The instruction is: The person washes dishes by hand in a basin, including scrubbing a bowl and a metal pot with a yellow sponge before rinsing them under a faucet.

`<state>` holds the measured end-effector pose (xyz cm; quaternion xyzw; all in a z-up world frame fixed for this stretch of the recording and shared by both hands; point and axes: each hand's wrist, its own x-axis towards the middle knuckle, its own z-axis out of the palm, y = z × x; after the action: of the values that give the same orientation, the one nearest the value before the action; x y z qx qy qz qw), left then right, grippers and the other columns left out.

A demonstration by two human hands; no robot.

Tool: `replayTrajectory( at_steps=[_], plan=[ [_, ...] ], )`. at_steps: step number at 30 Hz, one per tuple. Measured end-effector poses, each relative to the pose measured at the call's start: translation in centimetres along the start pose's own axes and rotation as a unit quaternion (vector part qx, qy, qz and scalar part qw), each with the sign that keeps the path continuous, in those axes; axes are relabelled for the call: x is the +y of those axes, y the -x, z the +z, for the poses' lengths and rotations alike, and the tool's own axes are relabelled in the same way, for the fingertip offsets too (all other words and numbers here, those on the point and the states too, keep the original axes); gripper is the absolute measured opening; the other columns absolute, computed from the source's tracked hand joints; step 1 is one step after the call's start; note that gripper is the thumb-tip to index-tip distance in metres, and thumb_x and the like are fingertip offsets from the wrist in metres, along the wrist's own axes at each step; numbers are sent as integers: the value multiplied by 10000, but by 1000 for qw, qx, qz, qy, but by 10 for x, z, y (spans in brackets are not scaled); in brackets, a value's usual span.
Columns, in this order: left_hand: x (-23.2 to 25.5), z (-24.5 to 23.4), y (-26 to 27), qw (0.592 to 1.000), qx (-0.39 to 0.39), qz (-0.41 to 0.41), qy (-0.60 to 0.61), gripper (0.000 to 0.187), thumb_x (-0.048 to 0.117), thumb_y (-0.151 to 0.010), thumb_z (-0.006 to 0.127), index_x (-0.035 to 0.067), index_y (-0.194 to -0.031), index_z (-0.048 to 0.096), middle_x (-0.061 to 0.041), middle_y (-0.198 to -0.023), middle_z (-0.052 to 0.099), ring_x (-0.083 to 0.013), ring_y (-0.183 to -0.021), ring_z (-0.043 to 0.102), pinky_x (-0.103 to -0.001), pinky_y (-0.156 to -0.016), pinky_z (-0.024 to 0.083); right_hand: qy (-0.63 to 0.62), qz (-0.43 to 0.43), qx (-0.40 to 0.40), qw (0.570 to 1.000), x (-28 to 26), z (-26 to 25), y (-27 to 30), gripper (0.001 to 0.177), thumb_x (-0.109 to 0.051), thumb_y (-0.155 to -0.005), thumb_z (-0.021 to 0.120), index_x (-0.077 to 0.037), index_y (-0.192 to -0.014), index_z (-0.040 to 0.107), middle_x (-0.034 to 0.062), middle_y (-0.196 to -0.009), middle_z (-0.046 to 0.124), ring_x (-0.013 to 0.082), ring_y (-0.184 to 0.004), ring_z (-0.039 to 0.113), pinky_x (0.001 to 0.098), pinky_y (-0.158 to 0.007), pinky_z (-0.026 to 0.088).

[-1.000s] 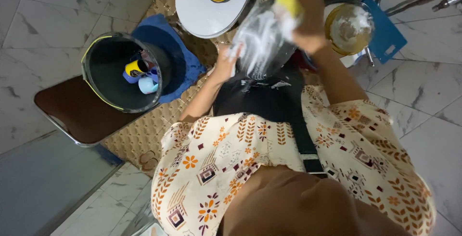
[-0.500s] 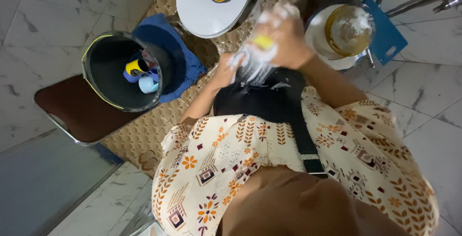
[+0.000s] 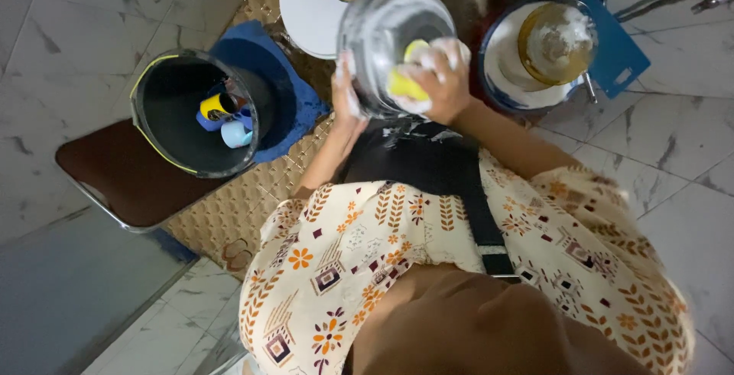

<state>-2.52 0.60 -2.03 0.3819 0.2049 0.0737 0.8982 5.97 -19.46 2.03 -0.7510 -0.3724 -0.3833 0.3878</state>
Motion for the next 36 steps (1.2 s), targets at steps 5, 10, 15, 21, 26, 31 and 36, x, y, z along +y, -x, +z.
replayTrajectory(
  at_steps=[5, 10, 15, 21, 26, 31, 36],
  plan=[
    [-4, -19, 6, 995, 38, -31, -91, 511, 351, -1022, 547, 57, -1432, 465, -95, -1361, 630, -252, -1206, 657, -419, -1039, 572, -105, 295, -187, 931, 38, -8, -29, 284, -345, -980, 686, -83, -1091, 675, 137, -933, 680, 339, -837, 688, 451, -700, 555],
    [1, -26, -2, 999, 25, -38, 10, 491, 375, -1120, 545, -67, -1332, 572, -168, -1137, 678, -264, -955, 674, -427, -844, 572, -57, 52, -162, 984, -15, -22, -22, 267, -299, -1001, 667, -74, -1143, 640, 120, -974, 666, 315, -853, 683, 444, -738, 563],
    [-26, -27, 3, 995, 11, -14, -101, 446, 333, -1065, 553, -17, -1336, 603, -70, -1269, 708, -130, -1108, 702, -294, -995, 576, -50, 154, -158, 974, 11, 17, 1, 259, -254, -1022, 649, -65, -1194, 606, 104, -1016, 652, 291, -868, 677, 436, -776, 571],
    [7, -23, 11, 998, 42, -32, -32, 259, 275, -981, 548, 61, -1082, 653, -27, -912, 698, -152, -813, 677, -322, -708, 573, -300, 433, -53, 848, 56, 19, 59, 355, -81, -1106, 566, -15, -1447, 494, 168, -1233, 667, 228, -1076, 694, 297, -880, 622],
    [-12, -36, 8, 943, -123, 48, -306, 442, 391, -1149, 497, 29, -963, 671, -17, -825, 625, -102, -724, 570, -275, -636, 481, -313, 426, -37, 848, 56, 16, 43, 487, -98, -1093, 591, 4, -1525, 392, 202, -1359, 651, 249, -1238, 668, 339, -1043, 592],
    [-13, -11, 14, 958, -114, -18, -262, 441, 406, -1109, 494, 2, -1048, 660, -34, -884, 631, -119, -770, 563, -274, -683, 464, -51, 119, -348, 928, 21, 12, -48, 117, -238, -1038, 764, -123, -1016, 759, 98, -960, 711, 226, -847, 678, 355, -707, 555],
    [10, 20, 9, 980, -14, -58, -190, 552, 476, -1113, 419, -17, -1054, 658, -36, -846, 690, -137, -735, 655, -305, -671, 558, -46, -31, -198, 979, -38, 10, -52, 155, -281, -901, 777, -192, -1020, 730, 34, -1024, 689, 215, -977, 655, 420, -888, 520]
  ],
)
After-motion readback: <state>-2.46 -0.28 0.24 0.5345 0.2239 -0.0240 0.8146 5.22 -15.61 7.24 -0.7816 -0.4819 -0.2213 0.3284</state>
